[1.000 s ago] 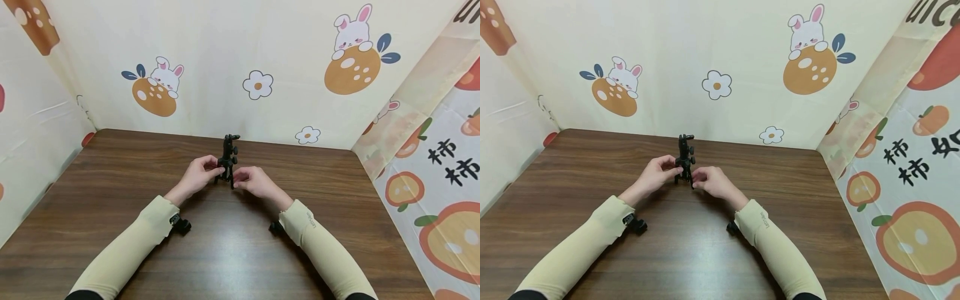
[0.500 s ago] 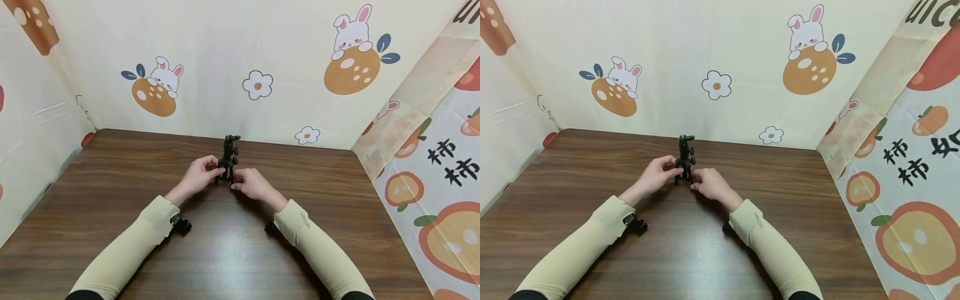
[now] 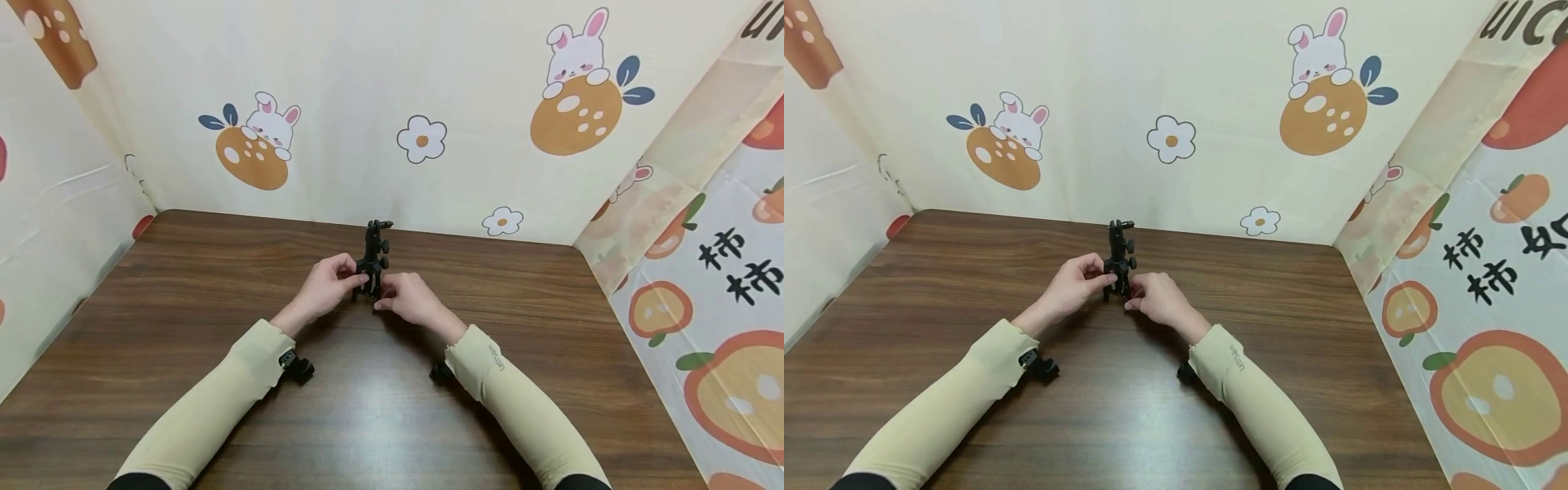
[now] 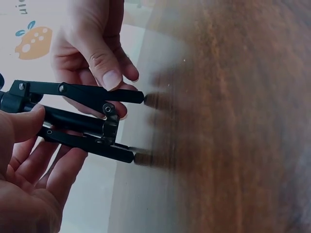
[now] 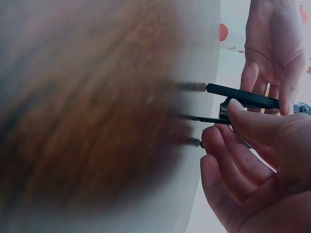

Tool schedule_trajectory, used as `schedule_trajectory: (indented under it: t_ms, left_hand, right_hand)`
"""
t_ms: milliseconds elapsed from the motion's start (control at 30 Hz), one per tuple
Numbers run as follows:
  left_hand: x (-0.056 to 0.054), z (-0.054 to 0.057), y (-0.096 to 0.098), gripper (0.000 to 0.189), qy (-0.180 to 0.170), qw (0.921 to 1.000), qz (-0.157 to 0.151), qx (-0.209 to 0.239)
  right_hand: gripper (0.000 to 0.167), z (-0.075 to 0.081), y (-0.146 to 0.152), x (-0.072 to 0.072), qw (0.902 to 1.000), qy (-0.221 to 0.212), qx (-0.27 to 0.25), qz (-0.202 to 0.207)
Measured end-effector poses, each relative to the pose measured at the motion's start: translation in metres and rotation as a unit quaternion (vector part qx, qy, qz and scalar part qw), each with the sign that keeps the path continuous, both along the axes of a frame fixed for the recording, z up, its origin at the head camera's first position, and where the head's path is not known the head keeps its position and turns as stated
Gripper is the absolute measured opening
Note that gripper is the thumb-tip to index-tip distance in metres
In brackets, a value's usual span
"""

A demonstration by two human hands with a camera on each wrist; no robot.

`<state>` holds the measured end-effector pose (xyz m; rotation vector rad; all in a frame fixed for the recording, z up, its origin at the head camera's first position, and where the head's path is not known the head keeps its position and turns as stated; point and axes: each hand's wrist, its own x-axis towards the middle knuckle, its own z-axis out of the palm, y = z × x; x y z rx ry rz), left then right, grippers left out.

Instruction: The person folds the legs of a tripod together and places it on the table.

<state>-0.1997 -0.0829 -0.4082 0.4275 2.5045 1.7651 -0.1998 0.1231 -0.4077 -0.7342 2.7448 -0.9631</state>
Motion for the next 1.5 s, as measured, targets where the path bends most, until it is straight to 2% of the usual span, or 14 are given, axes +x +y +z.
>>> schedule_trajectory:
  t_ms: [333, 633, 900, 1267, 1500]
  left_hand:
    - [0.0017, 0.0020, -0.0043, 0.017, -0.009, 0.9998, -0.016, -0.005]
    - [0.0019, 0.0039, -0.0006, 0.019, 0.016, 0.9990, -0.011, -0.040]
    - [0.0024, 0.0021, 0.0002, 0.020, 0.026, 0.9984, -0.001, -0.051]
    - [0.0019, 0.0036, 0.0005, 0.023, 0.031, 0.9980, -0.010, -0.053]
    - [0.0019, 0.0004, 0.0014, 0.023, 0.036, 0.9978, -0.005, -0.056]
  right_hand:
    - [0.011, 0.0008, -0.0026, 0.0018, 0.9995, 0.025, 0.014, 0.011]
    - [0.009, 0.0003, 0.0004, -0.0023, 0.9975, 0.063, 0.024, 0.020]
    - [0.012, 0.0012, -0.0017, -0.0049, 0.9954, 0.075, 0.059, -0.006]
    - [0.018, 0.0054, -0.0034, -0.0055, 0.9924, 0.090, 0.083, -0.010]
    - [0.018, 0.0051, -0.0048, -0.0059, 0.9908, 0.094, 0.096, -0.013]
